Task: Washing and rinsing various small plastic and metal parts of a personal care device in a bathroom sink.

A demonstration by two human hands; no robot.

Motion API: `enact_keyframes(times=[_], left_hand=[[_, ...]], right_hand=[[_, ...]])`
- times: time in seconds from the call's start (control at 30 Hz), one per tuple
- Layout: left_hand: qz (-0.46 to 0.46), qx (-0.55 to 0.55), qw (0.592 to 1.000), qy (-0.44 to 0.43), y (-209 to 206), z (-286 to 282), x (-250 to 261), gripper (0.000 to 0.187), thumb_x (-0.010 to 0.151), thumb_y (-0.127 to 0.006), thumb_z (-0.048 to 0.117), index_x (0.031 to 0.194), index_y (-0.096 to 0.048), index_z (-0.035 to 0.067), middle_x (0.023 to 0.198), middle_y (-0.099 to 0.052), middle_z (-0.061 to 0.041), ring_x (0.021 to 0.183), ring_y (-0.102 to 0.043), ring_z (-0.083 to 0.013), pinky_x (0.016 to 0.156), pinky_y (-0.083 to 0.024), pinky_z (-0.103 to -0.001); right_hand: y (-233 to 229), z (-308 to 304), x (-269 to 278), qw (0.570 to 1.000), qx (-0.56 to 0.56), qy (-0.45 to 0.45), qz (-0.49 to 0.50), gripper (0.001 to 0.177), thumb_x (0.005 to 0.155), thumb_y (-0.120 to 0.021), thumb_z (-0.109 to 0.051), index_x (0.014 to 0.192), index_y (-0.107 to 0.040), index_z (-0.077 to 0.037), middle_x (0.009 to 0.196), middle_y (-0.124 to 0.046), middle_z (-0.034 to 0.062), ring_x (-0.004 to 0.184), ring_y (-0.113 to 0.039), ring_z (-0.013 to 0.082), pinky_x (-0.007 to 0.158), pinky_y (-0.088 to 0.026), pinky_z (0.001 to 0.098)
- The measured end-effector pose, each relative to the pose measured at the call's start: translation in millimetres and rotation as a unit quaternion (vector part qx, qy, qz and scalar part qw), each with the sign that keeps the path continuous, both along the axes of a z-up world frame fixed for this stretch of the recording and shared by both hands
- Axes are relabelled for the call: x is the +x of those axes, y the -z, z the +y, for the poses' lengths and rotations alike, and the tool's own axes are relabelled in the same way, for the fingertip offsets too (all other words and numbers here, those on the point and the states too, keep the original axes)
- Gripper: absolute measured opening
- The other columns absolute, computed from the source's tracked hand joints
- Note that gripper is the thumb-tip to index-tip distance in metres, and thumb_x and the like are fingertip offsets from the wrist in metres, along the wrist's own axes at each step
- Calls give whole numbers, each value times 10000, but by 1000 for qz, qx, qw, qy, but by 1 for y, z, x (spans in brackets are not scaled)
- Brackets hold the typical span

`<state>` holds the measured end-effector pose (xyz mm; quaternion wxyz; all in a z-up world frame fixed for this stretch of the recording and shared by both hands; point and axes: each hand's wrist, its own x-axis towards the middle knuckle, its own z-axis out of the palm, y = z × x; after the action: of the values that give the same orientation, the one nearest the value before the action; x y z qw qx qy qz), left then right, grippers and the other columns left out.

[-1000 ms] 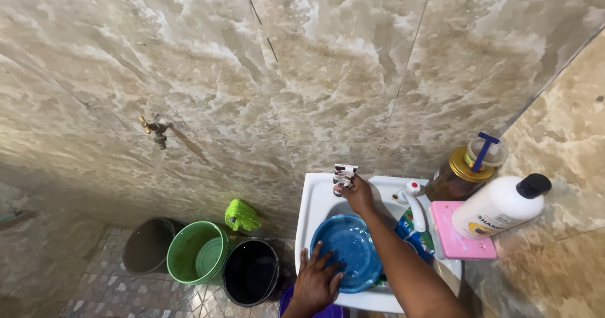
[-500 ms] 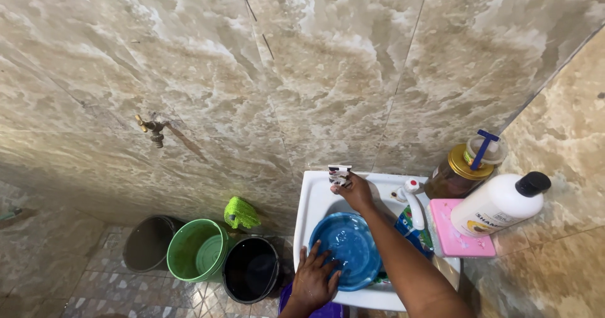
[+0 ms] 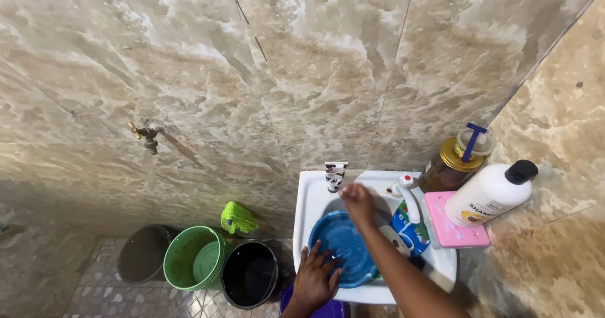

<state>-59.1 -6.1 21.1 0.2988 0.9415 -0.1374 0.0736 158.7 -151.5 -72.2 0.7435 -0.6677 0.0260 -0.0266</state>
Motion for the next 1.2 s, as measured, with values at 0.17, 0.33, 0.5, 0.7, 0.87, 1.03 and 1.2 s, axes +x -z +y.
enact_keyframes(times=[0.17, 0.33, 0.5, 0.7, 0.87, 1.03, 1.2], left_hand=[[-9, 15, 1000, 18, 3, 2, 0, 309, 948, -664, 334, 1120, -766, 98, 1296, -648, -169, 1407, -391, -432, 1128, -219, -672], [5, 12, 999, 34, 0, 5, 1, 318, 951, -663, 338, 1143, -759, 103, 1299, -648, -145, 1418, -377, -420, 1124, -205, -688], [62, 11, 996, 63, -12, 11, -5, 332, 959, -650, 429, 1001, -786, 129, 1346, -654, -90, 1465, -357, -390, 1159, -172, -705], [64, 48, 988, 135, -2, 23, -8, 541, 902, -674, 642, 1040, -792, 132, 1339, -636, -131, 1466, -349, -403, 1154, -131, -734], [74, 41, 986, 143, -2, 23, -8, 498, 903, -672, 615, 1067, -793, 161, 1354, -630, -128, 1469, -340, -421, 1150, -132, -755], [70, 20, 987, 146, -5, 26, -7, 448, 903, -685, 528, 1154, -783, 170, 1365, -626, -110, 1448, -347, -422, 1110, -137, -778], [54, 44, 985, 159, 14, 28, -5, 448, 908, -668, 462, 1202, -762, 136, 1409, -612, -94, 1466, -378, -388, 1146, -137, -778]], right_hand=[[15, -3, -90, 922, 277, -83, 255, 189, 882, -725, -94, 1063, -669, -95, 855, -656, 46, 713, -599, 164, 613, -481, 314], [71, -6, -104, 854, 344, 41, 389, 209, 935, -673, -145, 1139, -646, -110, 966, -634, 61, 882, -607, 219, 759, -525, 370], [79, -5, -100, 807, 399, 195, 389, 272, 998, -572, -276, 1171, -628, -73, 1113, -642, 104, 1024, -620, 276, 842, -500, 426], [43, 14, -68, 739, 619, -74, 255, 153, 971, -645, -143, 1039, -634, -6, 907, -680, 146, 849, -643, 281, 747, -531, 335], [39, 70, -22, 763, 592, -98, 242, 126, 986, -619, -95, 1035, -633, 21, 882, -667, 155, 812, -635, 277, 789, -554, 368], [53, 123, 14, 820, 496, 20, 285, 175, 997, -530, -87, 1093, -615, 31, 951, -642, 154, 910, -659, 296, 927, -574, 412], [99, 154, 33, 998, 26, 46, -37, 432, 973, -575, -79, 1387, -590, 46, 1336, -633, 227, 1263, -581, 363, 1094, -458, 402]])
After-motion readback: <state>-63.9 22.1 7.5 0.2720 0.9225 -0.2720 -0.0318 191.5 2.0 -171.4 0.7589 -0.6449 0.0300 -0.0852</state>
